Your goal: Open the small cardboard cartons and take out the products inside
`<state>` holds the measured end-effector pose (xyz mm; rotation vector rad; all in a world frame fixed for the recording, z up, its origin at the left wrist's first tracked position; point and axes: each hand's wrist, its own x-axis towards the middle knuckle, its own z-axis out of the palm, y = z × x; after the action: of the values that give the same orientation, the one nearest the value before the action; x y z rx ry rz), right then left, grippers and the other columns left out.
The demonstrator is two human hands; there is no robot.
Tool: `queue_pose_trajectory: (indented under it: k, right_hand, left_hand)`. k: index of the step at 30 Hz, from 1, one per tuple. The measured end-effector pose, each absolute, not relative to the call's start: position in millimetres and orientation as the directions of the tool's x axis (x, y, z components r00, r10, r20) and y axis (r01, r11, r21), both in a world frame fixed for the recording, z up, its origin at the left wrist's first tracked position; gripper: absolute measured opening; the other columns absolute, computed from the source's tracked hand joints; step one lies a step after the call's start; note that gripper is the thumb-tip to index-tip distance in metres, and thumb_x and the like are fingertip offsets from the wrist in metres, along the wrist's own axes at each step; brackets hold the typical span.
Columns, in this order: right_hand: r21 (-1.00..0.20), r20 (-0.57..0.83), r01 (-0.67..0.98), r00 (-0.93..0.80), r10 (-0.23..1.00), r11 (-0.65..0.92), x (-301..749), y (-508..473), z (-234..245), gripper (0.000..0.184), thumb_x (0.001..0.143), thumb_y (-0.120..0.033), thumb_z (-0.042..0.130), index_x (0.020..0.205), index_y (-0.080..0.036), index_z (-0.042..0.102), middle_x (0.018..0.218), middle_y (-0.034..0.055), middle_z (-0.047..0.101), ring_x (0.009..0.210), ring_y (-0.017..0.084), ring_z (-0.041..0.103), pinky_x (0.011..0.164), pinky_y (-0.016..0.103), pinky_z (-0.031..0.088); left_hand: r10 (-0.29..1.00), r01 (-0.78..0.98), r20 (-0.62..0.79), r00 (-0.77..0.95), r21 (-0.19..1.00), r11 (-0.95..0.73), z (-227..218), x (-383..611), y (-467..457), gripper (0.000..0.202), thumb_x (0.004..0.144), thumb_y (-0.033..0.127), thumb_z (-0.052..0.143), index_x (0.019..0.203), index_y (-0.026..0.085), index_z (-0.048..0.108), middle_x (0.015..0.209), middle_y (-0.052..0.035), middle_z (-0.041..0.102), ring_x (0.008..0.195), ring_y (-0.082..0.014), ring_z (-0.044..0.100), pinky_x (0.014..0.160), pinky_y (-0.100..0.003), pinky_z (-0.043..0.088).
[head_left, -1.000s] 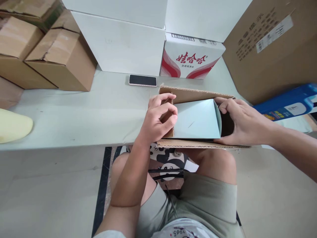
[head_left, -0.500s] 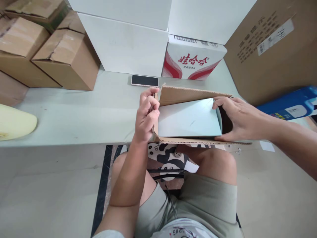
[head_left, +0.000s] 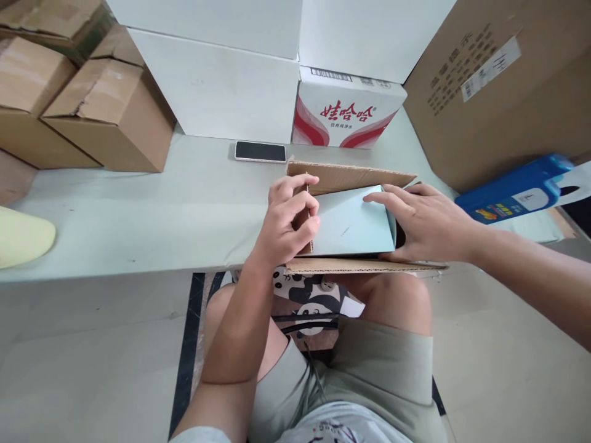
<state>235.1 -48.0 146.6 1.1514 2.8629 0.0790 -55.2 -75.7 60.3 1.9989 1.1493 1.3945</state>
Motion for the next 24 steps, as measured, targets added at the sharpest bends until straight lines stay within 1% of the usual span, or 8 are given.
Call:
queue_pose_trajectory:
  k: [4, 6, 12, 14, 16, 18, 21, 24]
  right_hand:
    - [-0.082, 0.089, 0.695, -0.709, 0.700, 0.714, 237, -48, 144, 0.085, 0.064, -0.055, 0.076, 0.137, -0.025, 0.045, 0.139, 0.0158, 0.062, 0.129, 0.041, 0.060, 0.110, 0.057, 0.044]
    - [-0.155, 0.123, 0.687, -0.700, 0.704, 0.710, 237, -48, 143, 0.083, 0.063, -0.056, 0.076, 0.133, -0.026, 0.044, 0.140, 0.0158, 0.058, 0.134, 0.042, 0.055, 0.111, 0.058, 0.044]
    - [-0.304, 0.158, 0.565, -0.764, 0.625, 0.767, 237, -43, 155, 0.074, 0.072, -0.042, 0.072, 0.134, -0.029, 0.034, 0.140, 0.0147, 0.044, 0.133, 0.035, 0.049, 0.107, 0.052, 0.048]
    - [-0.340, 0.159, 0.541, -0.773, 0.614, 0.769, 236, -40, 160, 0.074, 0.076, -0.042, 0.073, 0.136, -0.030, 0.031, 0.143, 0.0150, 0.040, 0.135, 0.034, 0.047, 0.108, 0.051, 0.048]
    - [-0.354, 0.228, 0.500, -0.773, 0.592, 0.790, 236, -36, 165, 0.079, 0.075, -0.053, 0.077, 0.136, -0.033, 0.032, 0.142, 0.0135, 0.041, 0.132, 0.035, 0.049, 0.105, 0.053, 0.049]
    - [-0.345, 0.330, 0.441, -0.769, 0.547, 0.828, 236, -32, 172, 0.087, 0.069, -0.065, 0.083, 0.136, -0.036, 0.036, 0.138, 0.0107, 0.045, 0.128, 0.034, 0.052, 0.100, 0.053, 0.050]
    - [-0.346, 0.423, 0.366, -0.761, 0.492, 0.864, 235, -27, 188, 0.093, 0.059, -0.066, 0.093, 0.133, -0.037, 0.044, 0.133, 0.0083, 0.050, 0.124, 0.032, 0.055, 0.095, 0.051, 0.050]
    - [-0.313, 0.454, 0.350, -0.761, 0.463, 0.883, 236, -19, 205, 0.092, 0.055, -0.072, 0.096, 0.125, -0.035, 0.048, 0.124, 0.0068, 0.052, 0.110, 0.027, 0.058, 0.094, 0.051, 0.049]
  left_hand:
    - [0.854, 0.435, 0.474, 0.216, 0.736, -0.519, 68, -52, -80, 0.013, 0.090, 0.034, 0.058, 0.083, 0.025, 0.063, 0.147, -0.0047, 0.066, 0.140, -0.0360, 0.046, 0.124, -0.063, 0.037]
    - [0.856, 0.440, 0.467, 0.220, 0.736, -0.515, 68, -51, -81, 0.013, 0.090, 0.035, 0.058, 0.084, 0.025, 0.064, 0.148, -0.0039, 0.066, 0.140, -0.0359, 0.045, 0.124, -0.063, 0.037]
    - [0.834, 0.421, 0.525, 0.170, 0.727, -0.543, 63, -51, -78, 0.013, 0.091, 0.034, 0.057, 0.085, 0.025, 0.063, 0.148, -0.0043, 0.066, 0.139, -0.0339, 0.049, 0.125, -0.057, 0.039]
    - [0.815, 0.406, 0.557, 0.158, 0.716, -0.568, 60, -52, -75, 0.012, 0.092, 0.032, 0.056, 0.085, 0.025, 0.062, 0.148, -0.0049, 0.066, 0.139, -0.0325, 0.051, 0.124, -0.055, 0.040]
    - [0.786, 0.388, 0.602, 0.144, 0.696, -0.604, 57, -53, -72, 0.012, 0.094, 0.033, 0.056, 0.087, 0.026, 0.062, 0.148, -0.0058, 0.066, 0.140, -0.0316, 0.052, 0.124, -0.053, 0.042]
    - [0.748, 0.364, 0.651, 0.128, 0.671, -0.646, 53, -54, -67, 0.016, 0.097, 0.038, 0.056, 0.089, 0.026, 0.062, 0.149, -0.0067, 0.065, 0.141, -0.0310, 0.054, 0.124, -0.052, 0.042]
    - [0.699, 0.286, 0.712, 0.069, 0.657, -0.697, 43, -55, -59, 0.028, 0.104, 0.050, 0.049, 0.093, 0.027, 0.061, 0.152, -0.0058, 0.062, 0.143, -0.0301, 0.055, 0.125, -0.052, 0.042]
    - [0.706, 0.156, 0.705, -0.060, 0.706, -0.691, 33, -57, -51, 0.035, 0.107, 0.059, 0.041, 0.100, 0.030, 0.060, 0.161, -0.0003, 0.054, 0.152, -0.0291, 0.049, 0.128, -0.052, 0.041]
